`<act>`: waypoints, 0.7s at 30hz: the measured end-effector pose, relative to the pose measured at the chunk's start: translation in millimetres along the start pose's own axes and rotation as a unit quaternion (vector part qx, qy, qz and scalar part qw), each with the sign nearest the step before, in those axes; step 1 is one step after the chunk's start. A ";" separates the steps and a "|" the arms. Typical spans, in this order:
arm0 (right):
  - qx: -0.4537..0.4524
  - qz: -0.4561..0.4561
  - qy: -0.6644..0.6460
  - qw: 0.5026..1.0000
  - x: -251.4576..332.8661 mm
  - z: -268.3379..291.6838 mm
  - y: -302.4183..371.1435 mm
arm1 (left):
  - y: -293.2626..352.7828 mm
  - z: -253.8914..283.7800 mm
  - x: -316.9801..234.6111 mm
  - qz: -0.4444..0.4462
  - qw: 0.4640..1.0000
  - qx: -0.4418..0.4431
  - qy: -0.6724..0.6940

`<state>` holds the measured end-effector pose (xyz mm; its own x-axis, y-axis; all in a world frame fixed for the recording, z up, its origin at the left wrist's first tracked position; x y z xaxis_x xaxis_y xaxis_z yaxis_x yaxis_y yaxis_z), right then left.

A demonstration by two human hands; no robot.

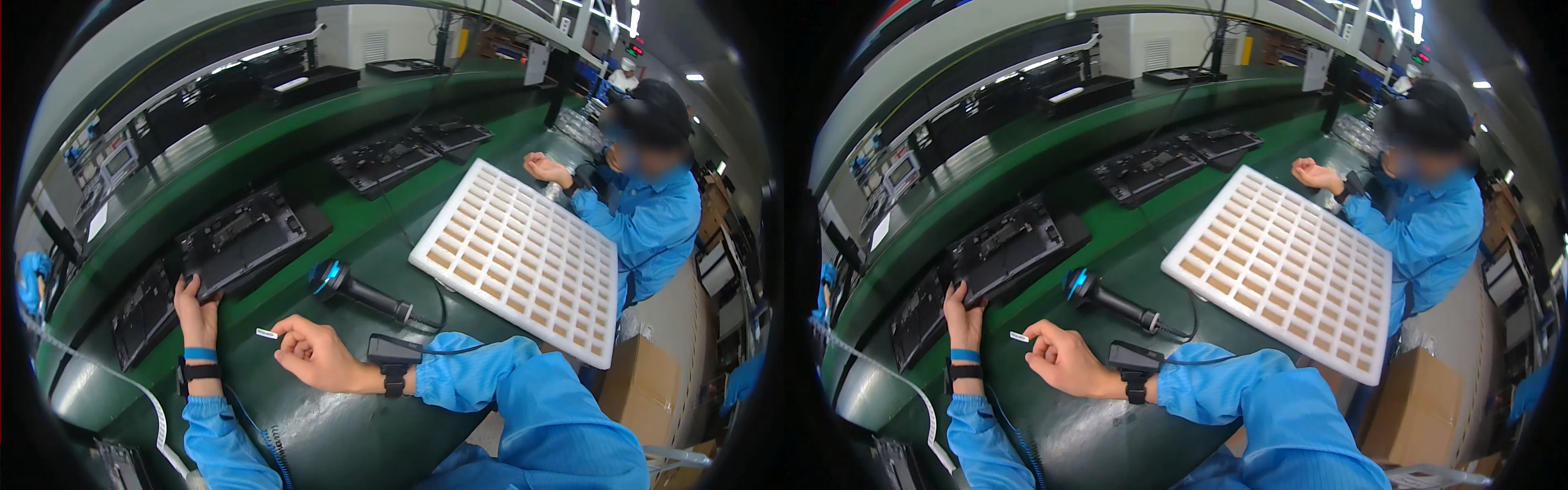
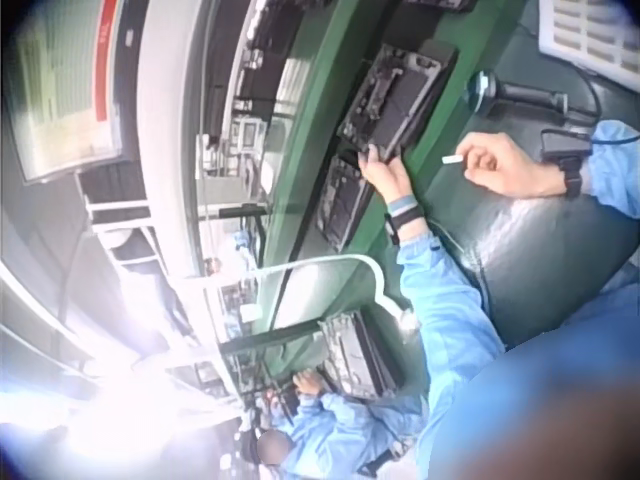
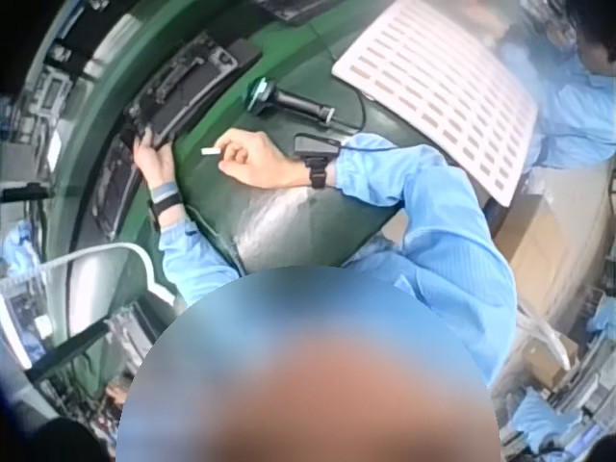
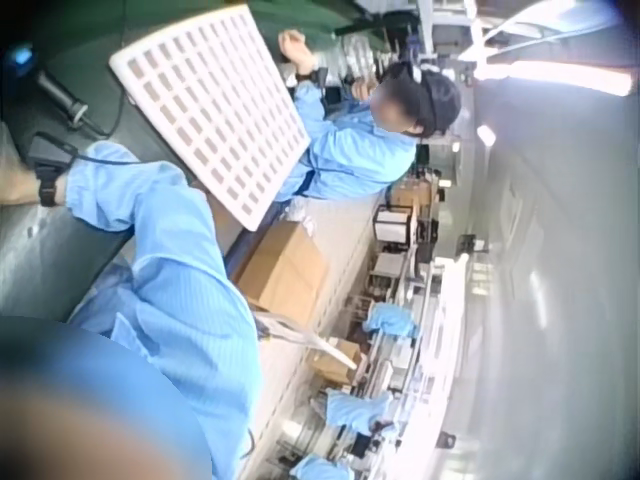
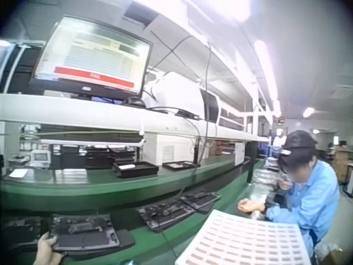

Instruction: The person assembles internal circuit components into a handheld electronic device, then scans a barcode label on the device with a handheld barcode scanner.

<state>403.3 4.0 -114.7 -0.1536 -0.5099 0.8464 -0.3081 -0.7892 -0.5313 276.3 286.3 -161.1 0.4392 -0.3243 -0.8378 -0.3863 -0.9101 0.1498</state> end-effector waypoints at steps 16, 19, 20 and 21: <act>0.089 0.122 0.137 0.979 37.6 14.2 -0.5 | 348.2 118.2 -30.3 0.004 0.988 -0.091 -0.128; 0.142 0.062 0.113 0.981 23.7 -2.4 -0.1 | 376.1 95.0 -37.2 -0.104 0.900 -0.138 -0.400; 0.128 0.049 0.091 0.986 21.7 -2.5 0.8 | 380.3 78.5 -41.9 -0.123 0.854 -0.156 -0.481; 0.134 0.044 0.097 0.985 18.9 -0.7 0.7 | 380.9 71.0 -39.4 -0.100 0.835 -0.159 -0.518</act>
<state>399.6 -6.0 -99.0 -0.3530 -0.5254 0.7742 -0.0310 -0.8204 -0.5709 54.2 -29.3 -108.3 -0.5312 0.0889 -0.8426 -0.0822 -0.9952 -0.0532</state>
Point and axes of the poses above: each hand's wrist, its own y-axis away from the middle knuckle, its own z-axis out of the back of the hand, x = y × z, the point moved 10 cm from there along -y, towards the middle knuckle, and after that the axes turned 8 degrees about z, right-handed, at the moved point
